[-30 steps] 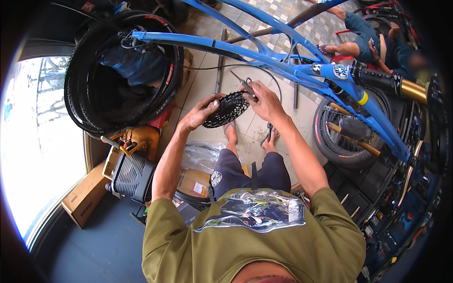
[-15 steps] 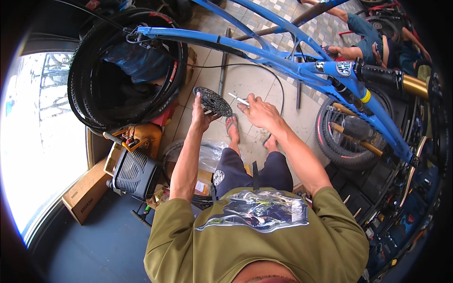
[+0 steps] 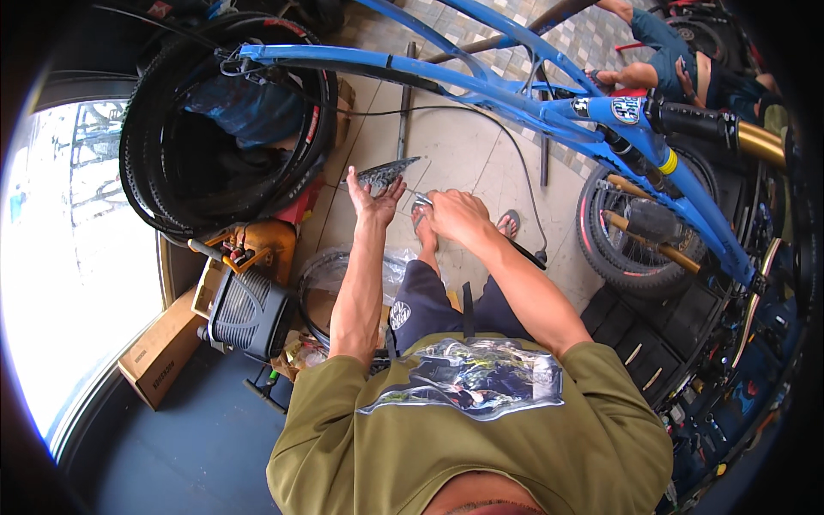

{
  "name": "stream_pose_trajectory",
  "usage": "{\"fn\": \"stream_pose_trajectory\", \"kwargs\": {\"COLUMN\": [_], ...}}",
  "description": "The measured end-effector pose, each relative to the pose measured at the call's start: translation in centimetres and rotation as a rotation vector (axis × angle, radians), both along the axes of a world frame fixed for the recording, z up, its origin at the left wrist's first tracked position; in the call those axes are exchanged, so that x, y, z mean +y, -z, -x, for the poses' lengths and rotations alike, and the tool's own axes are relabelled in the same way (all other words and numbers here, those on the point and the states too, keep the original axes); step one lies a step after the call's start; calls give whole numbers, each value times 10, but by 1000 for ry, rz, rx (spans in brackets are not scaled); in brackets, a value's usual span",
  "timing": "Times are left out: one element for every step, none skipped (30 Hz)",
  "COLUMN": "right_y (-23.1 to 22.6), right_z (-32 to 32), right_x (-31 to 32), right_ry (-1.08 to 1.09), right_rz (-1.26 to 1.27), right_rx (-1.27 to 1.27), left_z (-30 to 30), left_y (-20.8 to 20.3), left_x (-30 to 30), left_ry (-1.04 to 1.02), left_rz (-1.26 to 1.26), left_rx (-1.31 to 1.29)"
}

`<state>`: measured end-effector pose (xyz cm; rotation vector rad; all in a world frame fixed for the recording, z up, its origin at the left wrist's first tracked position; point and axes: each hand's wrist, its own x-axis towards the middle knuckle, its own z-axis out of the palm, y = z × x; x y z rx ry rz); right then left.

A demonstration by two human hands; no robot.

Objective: The person holds a bicycle cassette and uses a small brush to scrub between the sprockets. They rotate the cassette to access different areas and continue brushing throughout the clip.

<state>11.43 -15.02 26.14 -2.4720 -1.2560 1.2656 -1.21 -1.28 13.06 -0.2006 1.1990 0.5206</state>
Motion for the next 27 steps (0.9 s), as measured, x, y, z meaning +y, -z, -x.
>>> {"fn": "stream_pose_trajectory", "kwargs": {"right_y": [3,3,3,2,1,0,5,10,15,13,11,9,13,17,21,20,18,17,17,16,16,14,12,10,10,9,9], "right_z": [2,4,7,11,14,15,12,10,9,8,7,7,5,2,1,1,1,0,0,-1,-2,-2,-2,-2,-3,-3,-3], "right_x": [6,14,21,30,39,45,48,52,53,53,54,55,53,51,50,51,51,52,52,51,50,51,53,54,53,53,53], "right_ry": [-2,3,8,3,4,4,8,10,10,5,-2,-9,-4,0,4,20,37,53,75,97,119,119,119,120,121,122,123], "right_rz": [7,15,22,35,45,54,76,97,118,107,96,85,83,82,80,91,102,113,113,113,113,125,138,151,149,148,146], "right_rx": [24,45,67,67,67,67,50,33,16,23,31,39,18,-3,-24,-17,-9,-2,-5,-8,-11,10,30,51,37,22,8], "left_z": [0,-2,-4,-4,-8,-13,-17,-19,-19,-19,-20,-22,-25,-27,-29,-33,-35,-35,-35,-35,-37,-37,-36,-34,-33,-32,-33], "left_y": [7,13,18,29,29,30,28,25,22,22,22,22,20,18,15,12,10,7,4,1,-2,-1,0,1,0,0,0], "left_x": [-2,-4,-6,-6,-6,-7,-8,-10,-12,-14,-15,-16,-17,-19,-22,-23,-23,-22,-21,-21,-20,-19,-18,-17,-17,-17,-18], "left_ry": [-2,3,7,-3,5,11,25,45,62,61,59,35,12,-10,-22,-32,-42,-31,-18,-5,-11,-22,-32,-37,-39,-42,-49], "left_rz": [-5,-10,-14,2,-10,-22,-36,-65,-94,-87,-79,-56,-31,-7,-22,-38,-55,-58,-60,-62,-40,-21,-2,-16,-29,-41,-16], "left_rx": [25,48,71,87,95,102,110,75,42,38,35,62,91,120,110,98,86,83,82,80,63,47,31,33,36,38,38]}}
